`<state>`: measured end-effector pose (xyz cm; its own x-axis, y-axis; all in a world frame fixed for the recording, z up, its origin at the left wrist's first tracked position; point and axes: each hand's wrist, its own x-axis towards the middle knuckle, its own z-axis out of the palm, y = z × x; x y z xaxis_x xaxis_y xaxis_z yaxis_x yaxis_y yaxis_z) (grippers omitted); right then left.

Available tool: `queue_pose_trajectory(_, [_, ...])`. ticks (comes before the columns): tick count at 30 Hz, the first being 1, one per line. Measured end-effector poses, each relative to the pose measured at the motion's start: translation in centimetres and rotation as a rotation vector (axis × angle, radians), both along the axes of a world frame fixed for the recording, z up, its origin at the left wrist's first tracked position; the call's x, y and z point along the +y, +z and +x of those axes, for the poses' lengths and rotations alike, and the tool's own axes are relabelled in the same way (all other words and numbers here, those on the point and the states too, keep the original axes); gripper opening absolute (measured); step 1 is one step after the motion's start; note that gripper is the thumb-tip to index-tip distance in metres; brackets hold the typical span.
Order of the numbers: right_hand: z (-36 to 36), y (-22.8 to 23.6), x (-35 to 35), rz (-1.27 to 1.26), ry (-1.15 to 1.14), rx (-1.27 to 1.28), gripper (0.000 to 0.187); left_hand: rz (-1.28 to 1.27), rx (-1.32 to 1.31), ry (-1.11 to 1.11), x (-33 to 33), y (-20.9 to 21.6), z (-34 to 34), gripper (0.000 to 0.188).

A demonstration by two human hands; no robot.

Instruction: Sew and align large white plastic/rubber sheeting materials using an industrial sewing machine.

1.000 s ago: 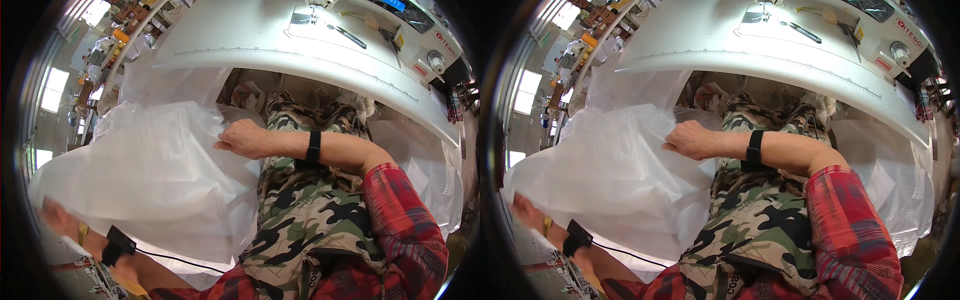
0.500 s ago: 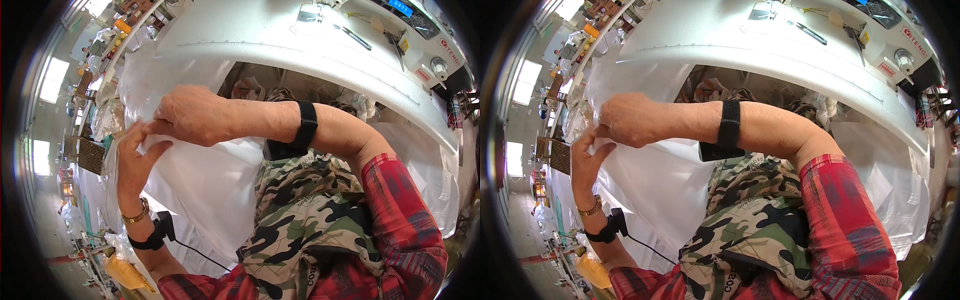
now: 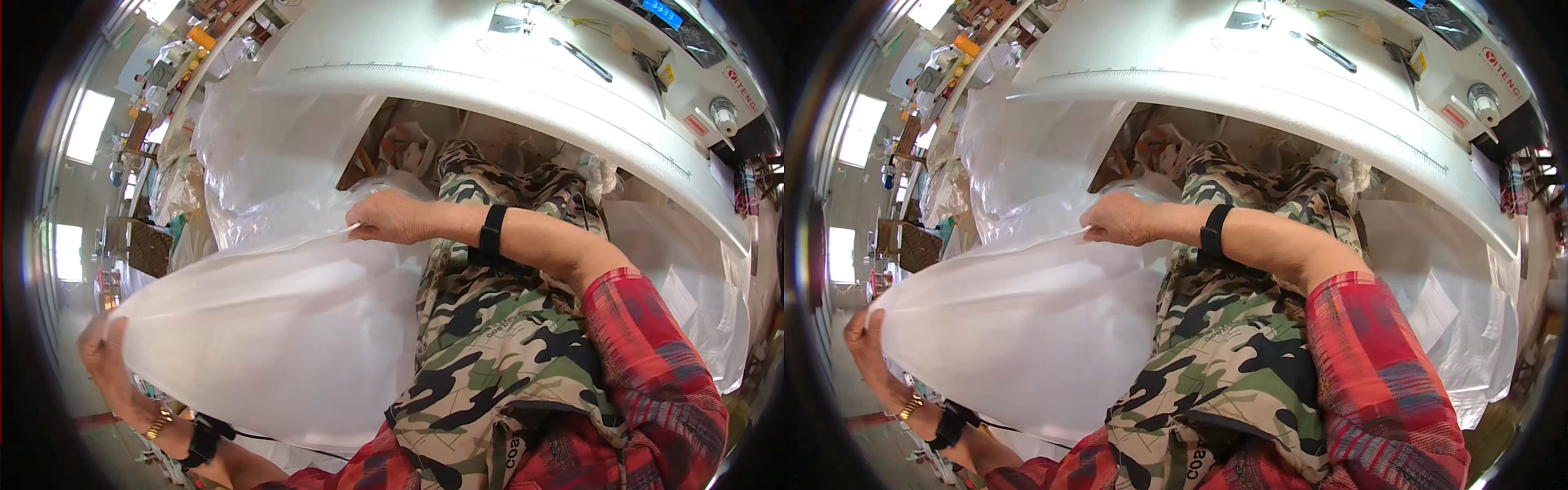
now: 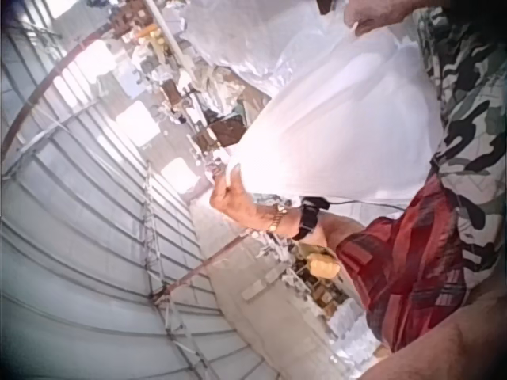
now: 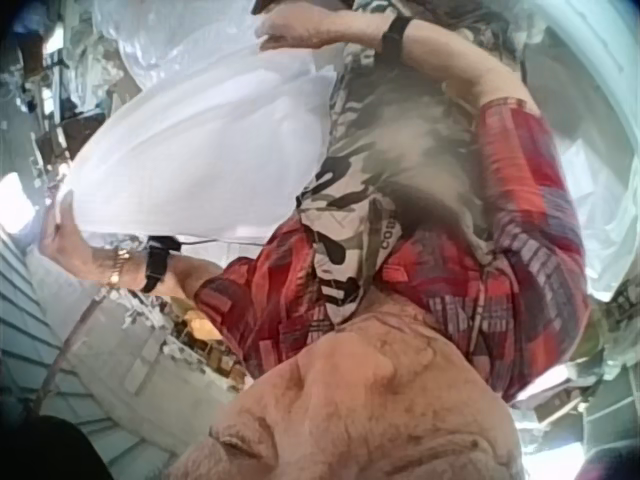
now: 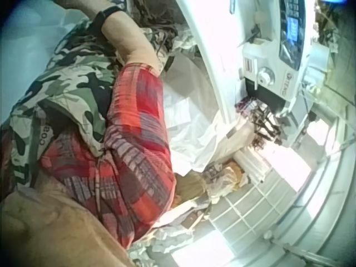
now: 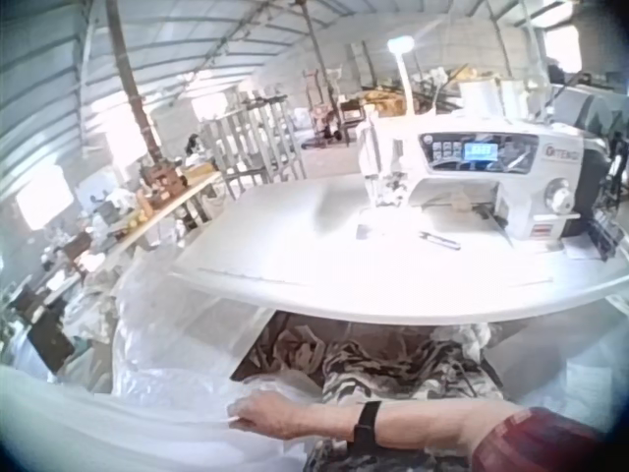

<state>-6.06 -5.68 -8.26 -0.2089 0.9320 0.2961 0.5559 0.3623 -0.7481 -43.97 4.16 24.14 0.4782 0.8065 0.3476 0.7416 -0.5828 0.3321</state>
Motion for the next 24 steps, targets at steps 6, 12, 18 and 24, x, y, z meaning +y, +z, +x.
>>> queue_pose_trajectory(6, [-1.4, 2.3, 1.0, 0.044, -0.129, 0.031, 0.033, 0.472, 0.530, 0.303, 4.7, 0.5, -0.7, 0.032])
queue_pose_trajectory(12, [-2.9, 10.9, 3.0, 0.299, -0.121, 0.149, 0.031, 0.368, 0.373, -0.303, -3.0, -10.2, 12.2, 0.071])
queue_pose_trajectory(18, [-0.5, 13.5, 2.9, 0.302, -0.025, 0.171, 0.034, 0.090, -0.107, -0.214, -2.3, -10.7, 15.9, 0.011])
queue_pose_trajectory(24, [0.8, 6.3, -0.3, 0.113, -0.199, 0.191, 0.032, 0.257, 0.013, -0.053, 1.1, -2.2, 11.9, 0.019])
